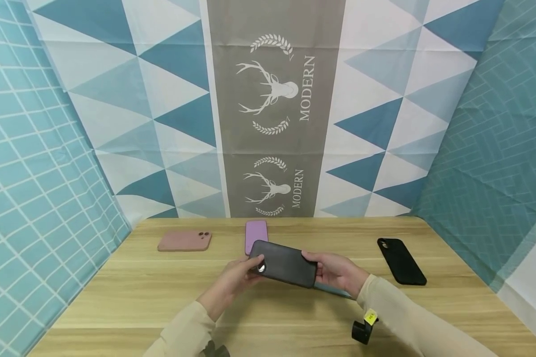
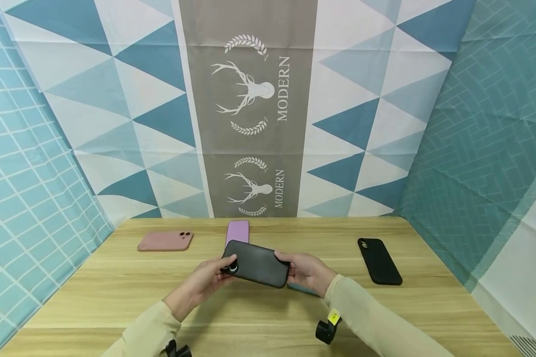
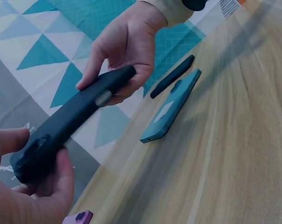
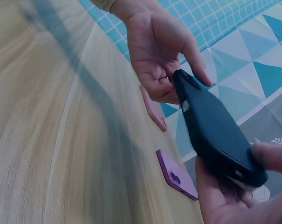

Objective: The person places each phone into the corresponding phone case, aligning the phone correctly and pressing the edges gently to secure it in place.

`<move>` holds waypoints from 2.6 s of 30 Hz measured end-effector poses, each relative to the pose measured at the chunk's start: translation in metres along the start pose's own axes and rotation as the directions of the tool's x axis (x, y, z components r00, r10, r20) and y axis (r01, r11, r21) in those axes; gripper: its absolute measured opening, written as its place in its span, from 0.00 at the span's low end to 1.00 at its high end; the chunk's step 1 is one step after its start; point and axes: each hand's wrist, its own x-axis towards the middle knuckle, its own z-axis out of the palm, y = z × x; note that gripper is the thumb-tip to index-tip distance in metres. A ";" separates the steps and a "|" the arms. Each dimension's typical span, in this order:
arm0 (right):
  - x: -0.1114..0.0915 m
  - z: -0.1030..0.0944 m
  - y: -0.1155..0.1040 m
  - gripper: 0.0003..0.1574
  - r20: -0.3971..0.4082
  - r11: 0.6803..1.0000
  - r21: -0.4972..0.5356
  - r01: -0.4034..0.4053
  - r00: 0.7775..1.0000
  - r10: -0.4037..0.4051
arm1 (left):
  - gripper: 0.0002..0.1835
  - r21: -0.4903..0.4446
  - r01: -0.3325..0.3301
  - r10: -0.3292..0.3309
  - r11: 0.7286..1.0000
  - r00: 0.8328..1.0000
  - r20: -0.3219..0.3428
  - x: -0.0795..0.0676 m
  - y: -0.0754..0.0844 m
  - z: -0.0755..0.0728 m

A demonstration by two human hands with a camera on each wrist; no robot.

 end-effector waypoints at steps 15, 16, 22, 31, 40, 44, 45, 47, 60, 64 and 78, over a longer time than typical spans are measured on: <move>-0.002 0.000 -0.004 0.33 0.052 0.991 -0.128 0.046 0.998 -0.040 | 0.21 0.058 -0.009 0.008 0.998 1.000 0.015 0.000 0.009 0.000; -0.003 0.001 -0.005 0.33 0.053 0.989 -0.138 0.053 0.998 -0.046 | 0.21 0.061 -0.016 0.015 0.998 1.000 0.011 0.000 0.011 0.000; -0.004 -0.002 -0.009 0.37 0.021 0.981 -0.182 0.064 0.998 -0.061 | 0.20 0.085 -0.026 0.027 0.996 0.999 -0.018 -0.002 0.014 0.001; -0.004 -0.011 -0.009 0.36 0.073 0.977 -0.198 0.076 0.995 -0.063 | 0.21 0.093 -0.016 0.016 0.996 1.000 0.002 -0.003 0.010 -0.003; -0.004 -0.015 -0.006 0.36 0.083 0.976 -0.202 0.084 0.994 -0.069 | 0.24 0.122 -0.006 0.002 0.993 0.999 0.037 -0.003 0.007 -0.005; -0.002 -0.018 -0.004 0.36 0.070 0.972 -0.222 0.081 0.995 -0.067 | 0.27 0.128 -0.015 0.008 0.992 0.998 0.060 -0.002 0.006 -0.004; -0.002 -0.019 -0.004 0.36 0.067 0.970 -0.229 0.081 0.995 -0.067 | 0.27 0.136 -0.017 0.009 0.991 0.998 0.064 -0.002 0.006 -0.004; -0.002 -0.021 -0.003 0.35 0.068 0.967 -0.241 0.084 0.995 -0.070 | 0.28 0.151 -0.023 0.012 0.988 0.998 0.069 -0.003 0.005 -0.004; -0.002 -0.025 0.001 0.35 0.086 0.970 -0.226 0.087 0.994 -0.069 | 0.24 0.137 -0.017 0.010 0.990 0.999 0.053 -0.005 0.004 -0.001; -0.004 -0.025 0.002 0.36 0.071 0.970 -0.229 0.085 0.995 -0.070 | 0.25 0.141 -0.021 0.013 0.990 0.998 0.057 -0.006 0.004 0.000; -0.006 -0.022 0.001 0.34 0.074 0.965 -0.242 0.100 0.994 -0.085 | 0.24 0.153 -0.029 0.019 0.988 0.998 0.063 -0.009 0.009 0.003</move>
